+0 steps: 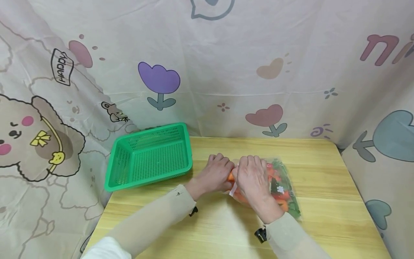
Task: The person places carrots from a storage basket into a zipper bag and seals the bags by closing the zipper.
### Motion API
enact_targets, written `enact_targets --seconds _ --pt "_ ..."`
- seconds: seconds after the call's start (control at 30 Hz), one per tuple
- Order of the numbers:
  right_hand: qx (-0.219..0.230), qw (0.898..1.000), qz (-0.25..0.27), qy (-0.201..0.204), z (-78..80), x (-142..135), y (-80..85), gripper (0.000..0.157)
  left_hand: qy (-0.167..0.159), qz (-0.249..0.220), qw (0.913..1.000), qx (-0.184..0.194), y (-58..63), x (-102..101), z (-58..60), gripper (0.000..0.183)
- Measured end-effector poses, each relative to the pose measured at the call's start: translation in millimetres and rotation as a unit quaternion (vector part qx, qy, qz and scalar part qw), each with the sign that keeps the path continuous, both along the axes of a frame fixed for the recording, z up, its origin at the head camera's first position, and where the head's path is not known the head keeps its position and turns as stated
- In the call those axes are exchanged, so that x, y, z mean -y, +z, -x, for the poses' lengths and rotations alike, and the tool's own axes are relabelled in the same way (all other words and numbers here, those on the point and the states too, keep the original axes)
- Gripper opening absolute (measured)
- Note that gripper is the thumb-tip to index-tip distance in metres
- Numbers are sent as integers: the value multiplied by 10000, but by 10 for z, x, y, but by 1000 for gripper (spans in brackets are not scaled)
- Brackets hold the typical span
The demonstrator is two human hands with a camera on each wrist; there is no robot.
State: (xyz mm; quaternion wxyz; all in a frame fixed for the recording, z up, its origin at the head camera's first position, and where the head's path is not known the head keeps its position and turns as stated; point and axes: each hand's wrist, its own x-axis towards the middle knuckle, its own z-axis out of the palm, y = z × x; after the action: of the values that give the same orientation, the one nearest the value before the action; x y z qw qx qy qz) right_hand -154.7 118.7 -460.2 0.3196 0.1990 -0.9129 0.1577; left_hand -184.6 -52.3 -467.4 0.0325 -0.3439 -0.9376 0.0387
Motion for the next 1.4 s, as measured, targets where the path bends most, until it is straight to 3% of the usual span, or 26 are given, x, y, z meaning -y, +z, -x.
enact_targets --seconds 0.23,0.43,0.57,0.73,0.87,0.97,1.1,1.23,1.4 --pt "625 9972 405 65 -44 -5 40 23 121 -972 9933 620 -165 -117 81 42" --pt "941 9931 696 -32 -32 -13 84 20 -84 -1456 9878 540 -292 -112 97 40" --pt "833 9927 866 -120 -3 -48 116 18 -31 -1665 9851 426 -283 -53 102 33" --pt "814 9924 910 -174 -3 -87 137 18 488 -1596 9858 205 -213 30 164 20" --pt "898 9917 893 -205 -21 -99 141 18 732 -1441 9865 272 -146 57 230 20" --pt "941 9912 907 -226 -32 -104 146 17 615 -1203 9904 280 -118 61 284 24" --pt "973 9910 889 -241 -43 -113 164 16 206 -788 9967 75 -125 91 366 35" --pt "1042 9906 868 -185 -65 -127 199 17 -286 -508 9982 -133 -172 118 425 29" --pt "1313 9869 913 -196 -89 -153 306 19 -702 -585 9953 -315 -154 123 456 20"
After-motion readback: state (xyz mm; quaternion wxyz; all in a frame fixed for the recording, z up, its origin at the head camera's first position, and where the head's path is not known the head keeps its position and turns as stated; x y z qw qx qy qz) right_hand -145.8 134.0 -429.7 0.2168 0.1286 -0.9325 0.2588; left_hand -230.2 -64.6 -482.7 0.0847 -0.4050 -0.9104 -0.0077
